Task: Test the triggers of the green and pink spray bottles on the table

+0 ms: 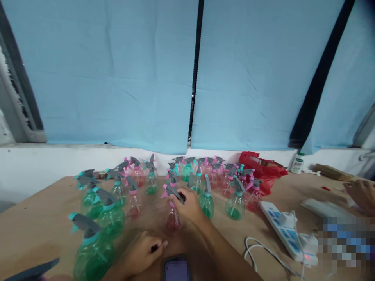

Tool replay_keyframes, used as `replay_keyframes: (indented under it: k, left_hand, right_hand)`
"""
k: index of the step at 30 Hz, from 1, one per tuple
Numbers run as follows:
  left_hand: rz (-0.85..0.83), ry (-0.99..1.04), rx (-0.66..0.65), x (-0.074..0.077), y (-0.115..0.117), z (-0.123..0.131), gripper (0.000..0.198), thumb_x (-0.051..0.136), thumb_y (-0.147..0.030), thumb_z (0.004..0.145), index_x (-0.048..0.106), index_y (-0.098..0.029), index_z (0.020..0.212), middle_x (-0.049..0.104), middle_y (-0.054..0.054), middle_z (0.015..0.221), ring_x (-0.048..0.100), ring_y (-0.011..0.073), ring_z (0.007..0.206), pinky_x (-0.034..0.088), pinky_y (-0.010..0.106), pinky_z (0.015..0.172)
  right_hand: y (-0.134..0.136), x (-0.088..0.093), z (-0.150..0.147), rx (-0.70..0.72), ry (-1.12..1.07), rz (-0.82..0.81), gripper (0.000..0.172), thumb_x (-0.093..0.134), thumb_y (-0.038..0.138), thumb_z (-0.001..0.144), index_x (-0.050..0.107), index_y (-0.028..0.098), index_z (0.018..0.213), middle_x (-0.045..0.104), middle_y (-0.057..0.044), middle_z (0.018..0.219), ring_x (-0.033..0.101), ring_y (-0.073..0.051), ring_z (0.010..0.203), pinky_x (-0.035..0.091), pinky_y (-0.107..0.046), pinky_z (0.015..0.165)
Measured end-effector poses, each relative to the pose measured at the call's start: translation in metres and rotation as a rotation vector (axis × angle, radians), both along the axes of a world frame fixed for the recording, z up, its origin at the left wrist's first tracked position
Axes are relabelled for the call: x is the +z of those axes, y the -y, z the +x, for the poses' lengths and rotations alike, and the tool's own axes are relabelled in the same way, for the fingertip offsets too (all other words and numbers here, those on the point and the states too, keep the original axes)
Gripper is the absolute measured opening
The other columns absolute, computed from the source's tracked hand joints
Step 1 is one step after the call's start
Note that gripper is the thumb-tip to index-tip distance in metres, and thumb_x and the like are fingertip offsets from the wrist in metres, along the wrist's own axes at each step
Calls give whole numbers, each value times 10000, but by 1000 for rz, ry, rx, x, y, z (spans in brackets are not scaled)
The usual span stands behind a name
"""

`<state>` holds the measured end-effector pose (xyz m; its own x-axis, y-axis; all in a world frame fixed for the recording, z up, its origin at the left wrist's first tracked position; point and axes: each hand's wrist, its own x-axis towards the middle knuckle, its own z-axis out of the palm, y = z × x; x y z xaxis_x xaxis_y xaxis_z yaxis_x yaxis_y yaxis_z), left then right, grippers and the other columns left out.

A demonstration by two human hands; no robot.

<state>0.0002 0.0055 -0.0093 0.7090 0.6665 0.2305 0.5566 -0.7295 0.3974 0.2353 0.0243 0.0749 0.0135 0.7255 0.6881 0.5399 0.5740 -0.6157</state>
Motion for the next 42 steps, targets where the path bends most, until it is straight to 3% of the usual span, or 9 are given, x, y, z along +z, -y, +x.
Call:
replay_keyframes:
  k: [4,9,11,14,18,24,29,37,42]
  left_hand:
    - [38,-23,24,2,2,1,615,385,-562,1096,420,-203,599,483,-27,564,426,121,554,273,307,607]
    - [43,-17,17,8,5,1,588,406,-529,1090,443,-202,603,527,-18,594,467,128,584,299,299,615]
    - [61,-10,25,8,5,2,584,409,-526,1087,425,-202,602,509,-22,582,449,128,573,288,307,611]
    - [39,-15,6,6,3,1,582,417,-516,1087,400,-202,597,465,-31,558,421,121,544,266,316,598]
    - [22,-22,18,2,1,1,607,415,-544,1093,414,-203,591,457,-31,553,404,122,536,245,324,588]
    - [51,-19,-3,3,2,3,595,389,-528,1097,422,-201,601,471,-29,563,438,120,557,266,313,602]
    - [57,-34,-2,7,4,2,600,376,-532,1102,438,-202,605,497,-27,567,443,120,558,273,310,607]
    - [32,-6,4,6,5,3,659,365,-607,1100,463,-206,585,478,-28,552,408,125,540,288,301,589]
    - [30,1,18,3,5,1,705,347,-652,1104,498,-205,581,493,-19,547,404,127,539,297,295,587]
  right_hand:
    - [-6,-17,-14,25,-222,-19,198,673,395,875,642,217,796,630,4,747,574,-180,721,432,-283,707]
    - [-17,-30,-27,201,-428,-125,166,692,352,828,582,228,831,603,23,744,562,-162,679,449,-266,659]
    - [-18,-29,-28,246,-461,-132,155,683,287,791,597,234,908,633,17,804,584,-163,706,471,-262,675]
    - [-16,-23,-29,324,-460,-199,300,630,220,747,660,245,1045,701,-5,918,627,-165,729,511,-267,700]
    - [-9,-13,-27,443,-408,-382,301,556,199,746,749,237,974,749,-14,896,643,-158,652,516,-261,631]
    - [-3,-10,-26,453,-518,-424,234,572,206,658,774,229,774,690,20,666,515,-133,545,407,-227,524]
    - [-5,-16,-30,431,-702,-449,119,647,211,623,726,217,713,703,4,665,588,-161,588,460,-248,558]
    - [-5,-14,-23,421,-442,-417,279,544,222,651,789,240,785,722,-9,689,556,-164,584,430,-242,546]
    - [-4,-15,-28,397,-607,-440,97,620,223,669,711,223,703,698,1,662,565,-155,568,455,-247,555]
